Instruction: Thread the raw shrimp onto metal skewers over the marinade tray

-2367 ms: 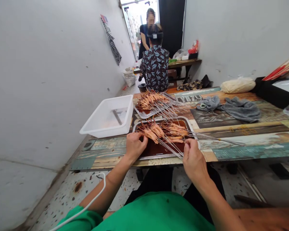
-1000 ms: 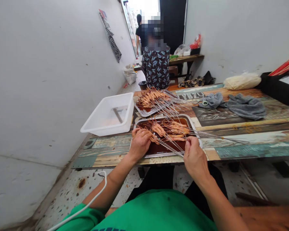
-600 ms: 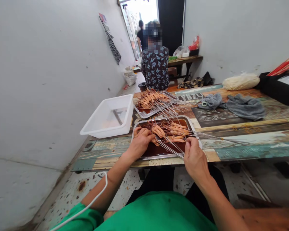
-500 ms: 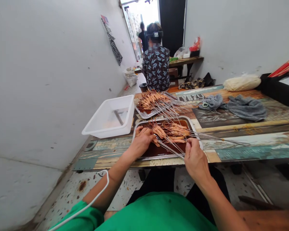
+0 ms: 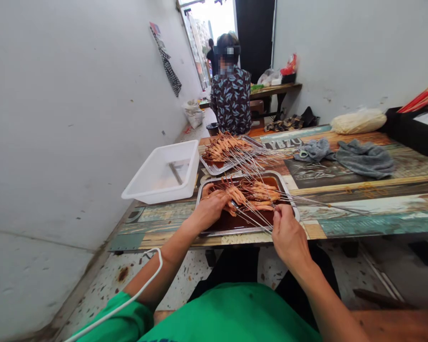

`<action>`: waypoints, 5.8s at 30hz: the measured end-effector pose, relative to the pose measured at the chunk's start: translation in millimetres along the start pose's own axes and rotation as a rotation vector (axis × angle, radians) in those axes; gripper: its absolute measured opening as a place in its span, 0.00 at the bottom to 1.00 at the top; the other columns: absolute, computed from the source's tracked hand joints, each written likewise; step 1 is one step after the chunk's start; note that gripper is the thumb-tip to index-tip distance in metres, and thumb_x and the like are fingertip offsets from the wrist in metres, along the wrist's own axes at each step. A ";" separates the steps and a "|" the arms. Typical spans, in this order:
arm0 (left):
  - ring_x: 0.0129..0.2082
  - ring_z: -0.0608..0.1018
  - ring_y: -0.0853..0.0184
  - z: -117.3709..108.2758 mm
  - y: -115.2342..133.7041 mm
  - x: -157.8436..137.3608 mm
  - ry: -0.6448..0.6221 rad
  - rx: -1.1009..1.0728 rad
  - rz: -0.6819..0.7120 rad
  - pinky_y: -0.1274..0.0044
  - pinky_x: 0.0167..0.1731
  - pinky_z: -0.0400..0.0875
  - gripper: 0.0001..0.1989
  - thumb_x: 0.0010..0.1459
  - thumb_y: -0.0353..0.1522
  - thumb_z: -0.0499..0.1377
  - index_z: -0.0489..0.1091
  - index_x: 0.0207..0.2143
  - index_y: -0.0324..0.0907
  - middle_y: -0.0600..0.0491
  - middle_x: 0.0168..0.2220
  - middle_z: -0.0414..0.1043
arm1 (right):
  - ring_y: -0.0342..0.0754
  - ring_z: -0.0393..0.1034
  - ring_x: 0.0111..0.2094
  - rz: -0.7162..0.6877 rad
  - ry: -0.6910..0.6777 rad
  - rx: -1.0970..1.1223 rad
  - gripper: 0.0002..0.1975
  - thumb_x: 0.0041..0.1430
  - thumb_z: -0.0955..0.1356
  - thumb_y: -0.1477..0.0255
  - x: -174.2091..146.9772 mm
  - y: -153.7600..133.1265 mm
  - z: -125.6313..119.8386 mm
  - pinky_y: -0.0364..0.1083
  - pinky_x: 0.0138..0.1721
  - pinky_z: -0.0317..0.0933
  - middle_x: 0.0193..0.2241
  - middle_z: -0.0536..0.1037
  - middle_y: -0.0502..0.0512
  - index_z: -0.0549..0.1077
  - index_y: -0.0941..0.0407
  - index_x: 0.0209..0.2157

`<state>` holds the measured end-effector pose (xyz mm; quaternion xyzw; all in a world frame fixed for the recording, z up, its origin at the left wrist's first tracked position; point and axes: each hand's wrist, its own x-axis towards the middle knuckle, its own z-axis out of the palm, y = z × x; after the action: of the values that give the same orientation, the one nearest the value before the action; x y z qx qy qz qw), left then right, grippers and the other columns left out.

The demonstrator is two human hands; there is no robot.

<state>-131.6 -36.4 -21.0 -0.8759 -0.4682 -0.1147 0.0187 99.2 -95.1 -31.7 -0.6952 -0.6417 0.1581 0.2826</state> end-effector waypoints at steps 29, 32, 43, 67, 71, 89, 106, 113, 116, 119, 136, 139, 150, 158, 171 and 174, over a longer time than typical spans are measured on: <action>0.44 0.70 0.65 -11.1 4.5 -5.2 0.015 0.079 0.033 0.64 0.58 0.40 0.15 0.57 0.22 0.44 0.66 0.40 0.41 0.49 0.39 0.71 | 0.49 0.69 0.28 -0.063 0.031 -0.101 0.11 0.60 0.56 0.68 -1.5 -1.4 1.7 0.45 0.27 0.54 0.31 0.75 0.56 0.62 0.56 0.41; 0.44 0.70 0.66 -6.8 4.6 -12.6 0.027 0.040 0.018 0.64 0.58 0.39 0.13 0.58 0.23 0.44 0.66 0.38 0.41 0.51 0.38 0.71 | 0.48 0.69 0.28 -0.042 0.029 -0.093 0.10 0.60 0.56 0.68 -1.7 -2.3 1.5 0.44 0.27 0.53 0.30 0.75 0.55 0.62 0.56 0.40; 0.45 0.68 0.63 -4.3 5.8 -18.9 -0.039 -0.027 0.005 0.61 0.57 0.39 0.17 0.51 0.25 0.50 0.68 0.44 0.45 0.50 0.40 0.68 | 0.48 0.68 0.27 -0.049 0.040 -0.086 0.10 0.60 0.56 0.68 -1.8 -4.5 0.7 0.44 0.27 0.52 0.29 0.74 0.55 0.62 0.56 0.40; 0.50 0.63 0.61 7.3 23.4 5.1 -0.057 -0.082 0.027 0.62 0.51 0.45 0.23 0.50 0.23 0.49 0.68 0.47 0.50 0.50 0.45 0.66 | 0.47 0.66 0.25 -0.062 0.052 -0.047 0.11 0.61 0.55 0.67 -0.6 -3.3 2.0 0.44 0.25 0.50 0.27 0.73 0.54 0.63 0.56 0.40; 0.48 0.63 0.63 11.6 23.0 11.6 -0.047 -0.102 0.028 0.65 0.48 0.48 0.19 0.53 0.24 0.49 0.70 0.43 0.49 0.51 0.43 0.66 | 0.47 0.66 0.25 -0.049 0.060 -0.058 0.11 0.61 0.55 0.67 -0.8 -3.1 2.5 0.44 0.25 0.50 0.28 0.73 0.55 0.63 0.56 0.40; 0.41 0.65 0.64 10.8 21.3 26.5 -0.023 -0.042 0.106 0.66 0.46 0.48 0.13 0.61 0.32 0.47 0.72 0.36 0.45 0.51 0.34 0.68 | 0.46 0.65 0.24 -0.041 0.052 -0.029 0.10 0.60 0.55 0.68 -0.1 -4.3 1.0 0.44 0.25 0.50 0.26 0.72 0.54 0.63 0.56 0.39; 0.50 0.62 0.62 11.9 18.1 25.1 -0.042 -0.042 0.177 0.65 0.48 0.46 0.12 0.57 0.27 0.48 0.70 0.35 0.45 0.51 0.44 0.69 | 0.47 0.66 0.24 -0.014 0.034 -0.029 0.10 0.60 0.55 0.67 -1.1 -3.4 -0.4 0.44 0.26 0.50 0.27 0.73 0.53 0.62 0.55 0.38; 0.47 0.64 0.64 13.4 16.7 24.8 -0.090 -0.052 0.199 0.65 0.50 0.45 0.14 0.57 0.25 0.45 0.69 0.37 0.43 0.51 0.38 0.71 | 0.46 0.66 0.24 -0.015 0.047 -0.035 0.11 0.60 0.55 0.67 -2.2 -3.2 -0.4 0.44 0.26 0.51 0.26 0.72 0.53 0.63 0.56 0.39; 0.45 0.65 0.64 15.6 16.3 24.9 -0.079 -0.034 0.194 0.64 0.51 0.43 0.15 0.56 0.24 0.46 0.69 0.37 0.43 0.51 0.36 0.71 | 0.45 0.65 0.23 -0.022 0.042 -0.023 0.10 0.60 0.55 0.67 -2.0 -2.3 0.4 0.44 0.26 0.51 0.27 0.72 0.53 0.63 0.56 0.39; 0.45 0.65 0.64 16.4 16.0 24.5 -0.062 -0.020 0.204 0.64 0.51 0.42 0.14 0.55 0.23 0.46 0.69 0.37 0.44 0.52 0.36 0.71 | 0.46 0.66 0.24 -0.041 0.057 -0.021 0.10 0.60 0.56 0.67 -2.2 -1.5 1.0 0.44 0.26 0.52 0.27 0.72 0.53 0.63 0.56 0.38; 0.40 0.67 0.67 7.3 20.3 21.7 -0.079 0.076 0.266 0.67 0.51 0.48 0.10 0.57 0.23 0.47 0.66 0.33 0.40 0.52 0.31 0.70 | 0.47 0.68 0.27 -0.153 0.081 -0.062 0.09 0.59 0.58 0.68 -5.4 -0.2 2.7 0.43 0.26 0.52 0.29 0.75 0.54 0.66 0.55 0.36; 0.39 0.68 0.67 5.3 20.1 19.0 -0.078 0.074 0.267 0.67 0.51 0.48 0.09 0.57 0.24 0.47 0.66 0.32 0.40 0.53 0.30 0.71 | 0.46 0.68 0.27 -0.170 0.062 -0.062 0.09 0.59 0.58 0.68 -9.0 -0.6 2.7 0.43 0.27 0.53 0.29 0.75 0.53 0.66 0.55 0.35; 0.44 0.68 0.66 1.0 12.3 8.5 -0.125 0.013 0.235 0.67 0.52 0.49 0.10 0.56 0.27 0.50 0.70 0.35 0.43 0.52 0.37 0.73 | 0.48 0.71 0.28 -0.239 -0.223 -0.261 0.10 0.59 0.58 0.68 -38.4 3.7 -8.8 0.44 0.26 0.53 0.30 0.76 0.54 0.66 0.56 0.38; 0.49 0.68 0.65 4.6 9.0 6.6 -0.026 -0.078 0.184 0.68 0.52 0.50 0.09 0.58 0.32 0.52 0.72 0.37 0.44 0.53 0.45 0.73 | 0.47 0.71 0.28 -0.182 -0.311 -0.118 0.15 0.61 0.55 0.65 -53.9 25.4 -21.5 0.43 0.27 0.55 0.27 0.76 0.53 0.69 0.54 0.33; 0.45 0.70 0.66 -6.1 2.8 -46.4 0.043 -0.054 0.023 0.70 0.47 0.58 0.12 0.60 0.32 0.50 0.71 0.41 0.44 0.51 0.43 0.73 | 0.43 0.61 0.18 -0.172 -0.294 -0.004 0.16 0.60 0.54 0.64 -50.8 24.4 -16.3 0.42 0.23 0.51 0.16 0.67 0.47 0.61 0.53 0.23; 0.44 0.70 0.64 1.2 4.9 -47.9 0.068 -0.032 0.012 0.70 0.46 0.61 0.13 0.60 0.33 0.49 0.70 0.43 0.42 0.49 0.43 0.72 | 0.43 0.62 0.19 -0.163 -0.289 0.001 0.14 0.60 0.54 0.63 -52.9 26.8 -14.4 0.42 0.23 0.52 0.17 0.67 0.47 0.63 0.53 0.26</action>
<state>-153.0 -78.1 -32.2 -0.8745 -0.4601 -0.1521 0.0213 122.5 -150.2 -43.9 -0.6107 -0.7300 0.2331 0.1996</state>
